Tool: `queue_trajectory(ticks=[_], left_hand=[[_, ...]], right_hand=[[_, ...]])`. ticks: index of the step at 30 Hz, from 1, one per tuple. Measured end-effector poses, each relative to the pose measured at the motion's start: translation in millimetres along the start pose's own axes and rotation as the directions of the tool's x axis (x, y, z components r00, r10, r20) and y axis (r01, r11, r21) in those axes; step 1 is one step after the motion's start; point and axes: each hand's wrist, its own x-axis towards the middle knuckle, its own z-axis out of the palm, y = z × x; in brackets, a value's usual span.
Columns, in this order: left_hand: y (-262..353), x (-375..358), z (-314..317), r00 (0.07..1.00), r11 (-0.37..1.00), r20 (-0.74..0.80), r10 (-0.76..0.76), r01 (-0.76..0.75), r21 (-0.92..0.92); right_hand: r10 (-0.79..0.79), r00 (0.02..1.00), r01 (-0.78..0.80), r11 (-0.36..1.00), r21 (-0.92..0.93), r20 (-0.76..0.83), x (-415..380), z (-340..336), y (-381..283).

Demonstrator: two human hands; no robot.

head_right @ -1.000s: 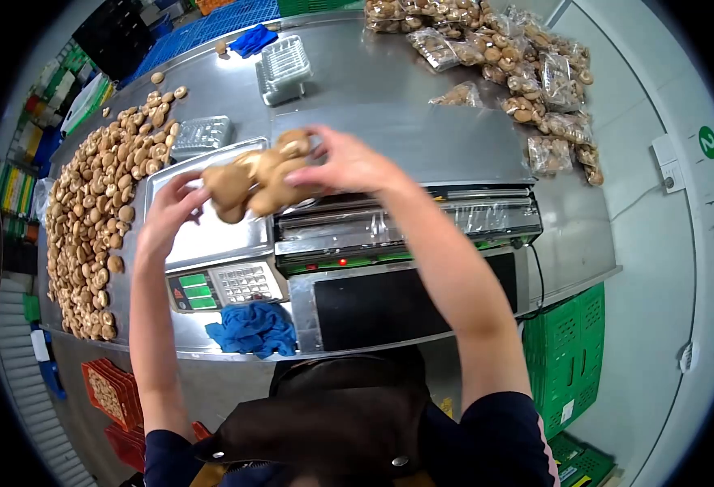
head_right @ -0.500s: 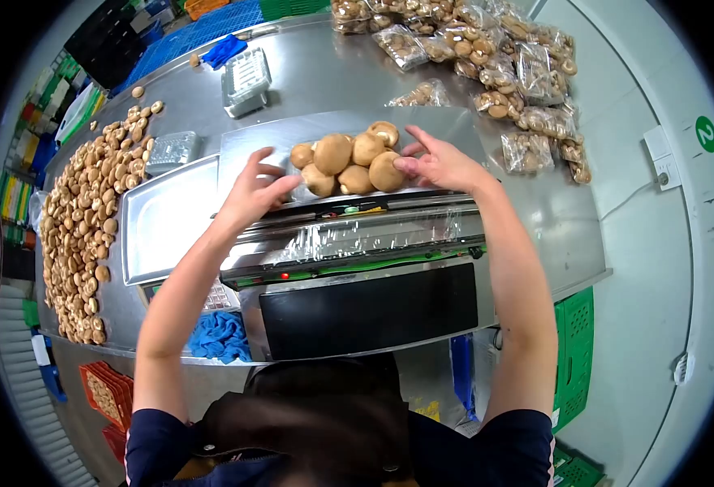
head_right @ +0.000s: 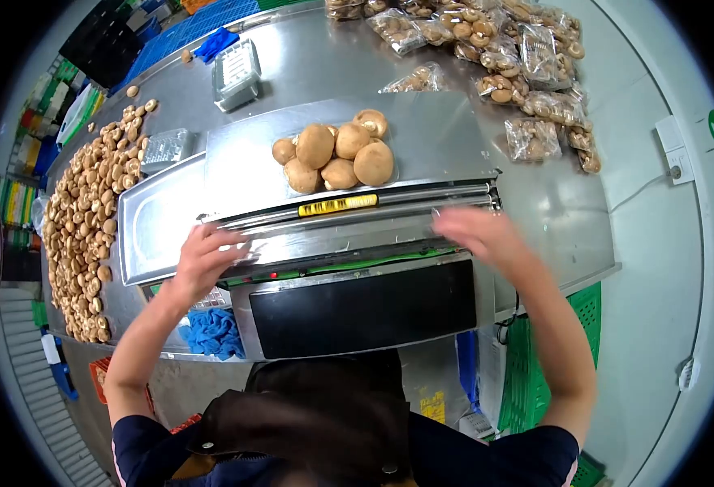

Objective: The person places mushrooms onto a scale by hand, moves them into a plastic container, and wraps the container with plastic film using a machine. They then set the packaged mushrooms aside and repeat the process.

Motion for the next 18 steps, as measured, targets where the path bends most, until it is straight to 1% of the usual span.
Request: queue_trajectory(ticks=[1, 2, 3, 4, 5, 6, 7, 8, 9, 10, 11, 12, 13, 14, 15, 16, 18], left_hand=[[-3, -27, 3, 0.985, 0.964, -0.069, -0.161, 0.142, -0.223], [12, -37, -17, 0.984, 0.977, 0.015, -0.175, 0.176, -0.119], [25, -38, -35, 0.952, 0.914, -0.058, -0.301, 0.271, -0.303], [37, -39, -54, 0.898, 0.814, -0.13, -0.421, 0.31, -0.491], [43, -31, -68, 0.794, 0.668, -0.213, -0.57, 0.297, -0.683], [22, -13, -84, 0.836, 0.765, -0.395, -0.382, 0.046, -0.643], [10, 18, -87, 0.732, 0.697, -0.575, -0.366, -0.193, -0.691], [-2, 52, -86, 0.604, 0.71, -0.593, -0.532, -0.064, -0.702], [-20, 89, -74, 0.618, 0.727, -0.595, -0.514, -0.054, -0.684], [-61, 111, -57, 0.677, 0.866, -0.567, -0.469, 0.229, -0.444], [-78, 131, -28, 0.759, 0.861, -0.499, -0.418, 0.156, -0.484], [-96, 141, 8, 0.786, 0.795, -0.358, -0.505, 0.261, -0.548], [-89, 145, 22, 0.826, 0.762, -0.13, -0.548, 0.429, -0.485], [-74, 142, 28, 0.866, 0.849, -0.047, -0.497, 0.475, -0.233], [-61, 136, 25, 0.883, 0.868, -0.033, -0.469, 0.453, -0.203], [-58, 130, 24, 0.885, 0.882, -0.129, -0.447, 0.412, -0.229], [-26, 120, 10, 0.831, 0.732, 0.089, -0.549, 0.53, -0.428]], right_hand=[[0.291, 0.95, -0.309, 0.926, 0.216, 0.111, -9, -17, -26], [0.519, 0.809, -0.588, 0.717, 0.375, 0.276, -11, -43, -54], [0.499, 0.846, -0.515, 0.678, 0.525, 0.185, -9, -56, -62], [0.486, 0.87, -0.415, 0.629, 0.658, 0.084, -6, -68, -67], [0.368, 0.921, -0.249, 0.809, 0.533, -0.129, 13, -83, -68], [0.333, 0.896, -0.164, 0.862, 0.479, -0.293, 42, -87, -63], [0.289, 0.846, -0.099, 0.911, 0.399, -0.449, 71, -91, -58], [0.362, 0.733, -0.099, 0.894, 0.437, -0.576, 106, -88, -51], [0.318, 0.805, -0.099, 0.905, 0.415, -0.501, 135, -81, -32], [0.302, 0.854, -0.139, 0.917, 0.373, -0.423, 159, -61, -1], [0.287, 0.894, -0.173, 0.93, 0.325, -0.344, 175, -32, 39], [0.282, 0.921, -0.304, 0.952, -0.043, -0.267, 178, 5, 83], [0.311, 0.947, -0.317, 0.946, -0.072, -0.086, 177, 20, 83], [0.428, 0.901, -0.42, 0.901, -0.107, 0.069, 170, 36, 94], [0.412, 0.91, -0.412, 0.911, -0.014, 0.037, 165, 34, 80], [0.401, 0.916, -0.4, 0.913, 0.08, 0.004, 160, 26, 58], [0.499, 0.828, -0.531, 0.844, 0.075, 0.257, 157, -10, 13]])
